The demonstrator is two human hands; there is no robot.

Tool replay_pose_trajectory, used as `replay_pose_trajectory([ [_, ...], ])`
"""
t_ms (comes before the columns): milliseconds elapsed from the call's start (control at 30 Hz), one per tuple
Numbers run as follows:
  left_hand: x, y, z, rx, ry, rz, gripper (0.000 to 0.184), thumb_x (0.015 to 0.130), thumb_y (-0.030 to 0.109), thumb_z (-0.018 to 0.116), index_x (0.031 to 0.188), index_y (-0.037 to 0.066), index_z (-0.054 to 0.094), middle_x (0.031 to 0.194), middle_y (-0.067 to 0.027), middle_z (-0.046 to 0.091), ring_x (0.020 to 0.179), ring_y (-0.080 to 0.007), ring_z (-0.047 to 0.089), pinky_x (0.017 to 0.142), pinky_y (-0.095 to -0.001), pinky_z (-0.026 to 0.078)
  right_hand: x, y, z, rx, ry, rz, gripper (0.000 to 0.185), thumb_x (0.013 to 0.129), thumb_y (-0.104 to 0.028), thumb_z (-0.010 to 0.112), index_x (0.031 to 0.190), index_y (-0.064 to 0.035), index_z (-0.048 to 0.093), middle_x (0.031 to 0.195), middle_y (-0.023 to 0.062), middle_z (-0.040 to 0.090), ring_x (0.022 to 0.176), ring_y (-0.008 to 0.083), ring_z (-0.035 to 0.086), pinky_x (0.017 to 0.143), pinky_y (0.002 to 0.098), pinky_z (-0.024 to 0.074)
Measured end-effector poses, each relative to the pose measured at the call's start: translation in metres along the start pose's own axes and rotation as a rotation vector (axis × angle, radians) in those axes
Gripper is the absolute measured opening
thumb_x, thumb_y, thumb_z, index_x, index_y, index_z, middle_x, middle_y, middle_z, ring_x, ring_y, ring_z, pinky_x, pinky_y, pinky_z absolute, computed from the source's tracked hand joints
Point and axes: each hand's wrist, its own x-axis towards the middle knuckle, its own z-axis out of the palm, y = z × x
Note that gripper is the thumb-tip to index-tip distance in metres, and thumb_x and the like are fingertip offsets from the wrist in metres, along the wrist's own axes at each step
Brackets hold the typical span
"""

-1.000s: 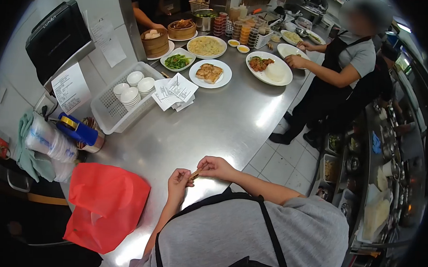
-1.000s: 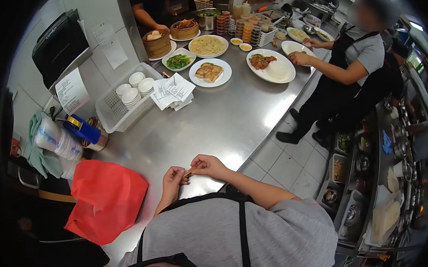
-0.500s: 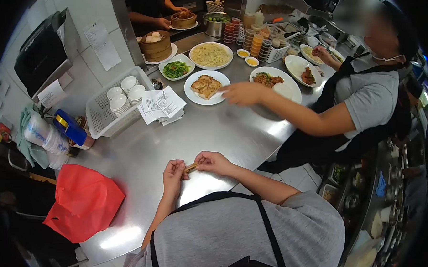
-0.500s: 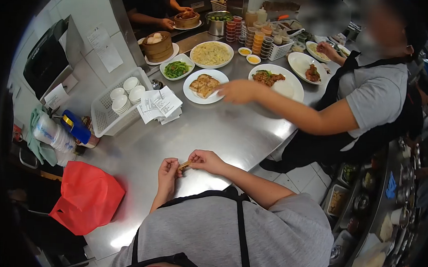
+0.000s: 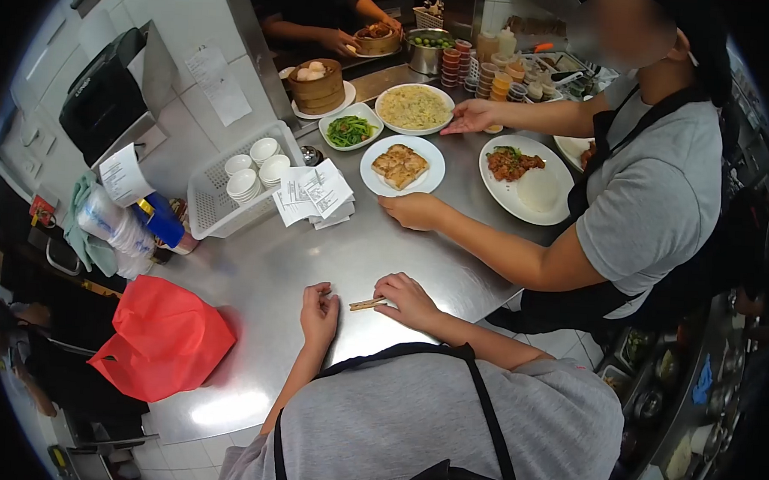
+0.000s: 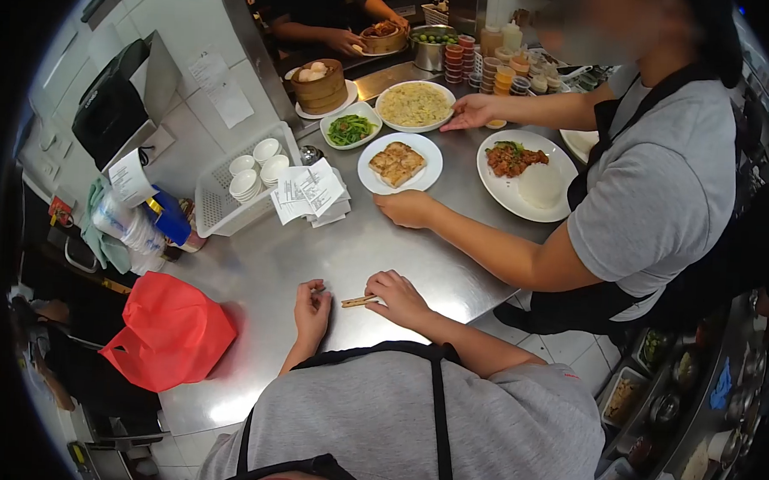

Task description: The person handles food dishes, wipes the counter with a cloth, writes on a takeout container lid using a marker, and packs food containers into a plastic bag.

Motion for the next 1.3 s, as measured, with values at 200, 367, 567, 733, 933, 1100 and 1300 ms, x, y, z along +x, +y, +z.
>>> replay_pose_trajectory([
  [200,0.001,-0.010,-0.003,-0.102,-0.049,-0.004,0.027,0.076,0.004,0.062,0.102,0.003,0.053,0.091,-0.0075,0.056,0.061,-0.0073,0.050,0.057,-0.0214,0.042,0.000,-0.002,0.004,0.027,-0.010,0.063,0.019,0.076,-0.019,0.065,0.088,-0.0077,0.057,0.099,0.0049,0.053,0.096,0.0246,0.048,0.084,0.0348,0.0400],
  [367,0.002,-0.028,-0.014,-0.432,-0.103,-0.111,0.031,0.082,0.003,0.058,0.110,0.002,0.045,0.097,-0.0056,0.049,0.065,-0.0071,0.050,0.058,-0.0209,0.044,0.005,-0.016,0.017,0.186,0.217,0.041,0.020,0.076,-0.019,0.065,0.090,-0.0076,0.055,0.098,0.0074,0.053,0.093,0.0270,0.050,0.081,0.0350,0.0404],
  [567,-0.015,-0.032,-0.036,-0.573,-0.080,-0.164,0.034,0.083,-0.002,0.053,0.114,0.002,0.040,0.101,-0.0069,0.046,0.065,-0.0089,0.051,0.057,-0.0211,0.045,0.009,-0.050,0.034,-0.025,0.101,0.043,0.028,0.075,-0.024,0.065,0.097,-0.0106,0.054,0.108,0.0064,0.051,0.106,0.0254,0.045,0.089,0.0391,0.0336],
  [733,-0.031,-0.050,-0.051,-0.481,-0.064,-0.095,0.031,0.081,-0.001,0.054,0.111,0.001,0.044,0.096,-0.0067,0.049,0.061,-0.0055,0.049,0.054,-0.0164,0.041,0.012,-0.051,0.045,-0.204,0.072,-0.030,0.028,0.075,-0.025,0.064,0.098,-0.0114,0.055,0.112,0.0068,0.051,0.108,0.0241,0.043,0.092,0.0384,0.0304],
  [933,-0.030,-0.044,-0.055,-0.243,-0.145,-0.015,0.026,0.082,0.000,0.056,0.106,0.002,0.048,0.093,-0.0045,0.052,0.064,-0.0047,0.048,0.058,-0.0179,0.042,0.011,-0.051,0.045,-0.193,0.067,-0.007,0.024,0.077,-0.025,0.062,0.096,-0.0121,0.056,0.110,0.0044,0.051,0.108,0.0224,0.044,0.091,0.0389,0.0308],
  [1100,-0.030,-0.053,-0.050,-0.292,-0.169,-0.018,0.023,0.082,0.001,0.056,0.104,0.001,0.050,0.089,-0.0017,0.052,0.067,-0.0033,0.047,0.058,-0.0169,0.042,0.008,-0.050,0.048,-0.169,0.059,0.013,0.025,0.076,-0.025,0.063,0.095,-0.0111,0.057,0.111,0.0055,0.052,0.108,0.0241,0.043,0.091,0.0391,0.0310],
  [1300,-0.030,-0.038,-0.054,-0.196,-0.166,-0.004,0.015,0.083,0.005,0.057,0.097,0.001,0.054,0.079,0.0001,0.053,0.064,-0.0040,0.047,0.058,-0.0174,0.042,0.009,-0.049,0.047,-0.187,0.099,-0.020,0.025,0.076,-0.024,0.063,0.096,-0.0112,0.057,0.109,0.0045,0.052,0.107,0.0220,0.044,0.091,0.0376,0.0317],
])
